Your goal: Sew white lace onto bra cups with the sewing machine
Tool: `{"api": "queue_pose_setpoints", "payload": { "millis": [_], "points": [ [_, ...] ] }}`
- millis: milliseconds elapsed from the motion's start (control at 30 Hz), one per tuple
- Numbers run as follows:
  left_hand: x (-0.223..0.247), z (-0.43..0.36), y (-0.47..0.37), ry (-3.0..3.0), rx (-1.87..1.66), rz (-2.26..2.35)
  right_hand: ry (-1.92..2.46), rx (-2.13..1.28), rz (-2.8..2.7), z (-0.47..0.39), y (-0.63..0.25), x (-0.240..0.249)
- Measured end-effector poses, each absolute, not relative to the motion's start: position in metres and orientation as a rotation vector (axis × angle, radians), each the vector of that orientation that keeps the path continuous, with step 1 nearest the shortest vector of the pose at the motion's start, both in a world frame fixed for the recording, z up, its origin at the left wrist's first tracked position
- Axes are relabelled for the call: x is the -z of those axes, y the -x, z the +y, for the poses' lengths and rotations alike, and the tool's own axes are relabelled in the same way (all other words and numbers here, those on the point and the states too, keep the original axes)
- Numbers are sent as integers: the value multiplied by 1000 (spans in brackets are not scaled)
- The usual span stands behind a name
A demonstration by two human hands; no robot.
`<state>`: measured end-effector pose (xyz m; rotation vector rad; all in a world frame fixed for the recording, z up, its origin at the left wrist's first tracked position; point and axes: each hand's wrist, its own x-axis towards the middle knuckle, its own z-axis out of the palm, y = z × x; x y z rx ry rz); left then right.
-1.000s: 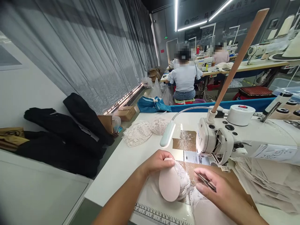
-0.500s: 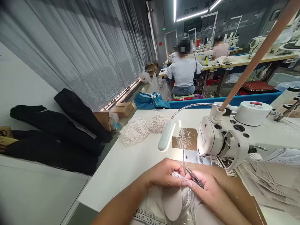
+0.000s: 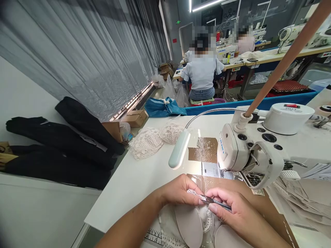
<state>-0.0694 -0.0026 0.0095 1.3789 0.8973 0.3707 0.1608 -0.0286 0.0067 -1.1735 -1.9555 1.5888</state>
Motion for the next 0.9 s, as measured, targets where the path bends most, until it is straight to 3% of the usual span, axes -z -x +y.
{"api": "queue_pose_setpoints", "payload": {
  "millis": [267, 500, 733, 900],
  "points": [
    [-14, -3, 69, -1356, -342, 929, 1159, -1545, -1972, -32, -152, -9],
    [-12, -3, 67, -1450, -363, 893, 1213, -1666, -1589, -33, -148, 13],
    [-28, 3, 100, -1750, -53, 908, 1238, -1562, -1978, -31, -152, 3],
    [-32, 3, 114, -1646, -250, 976, 1098, -1627, -1973, -32, -152, 6]
  ]
}}
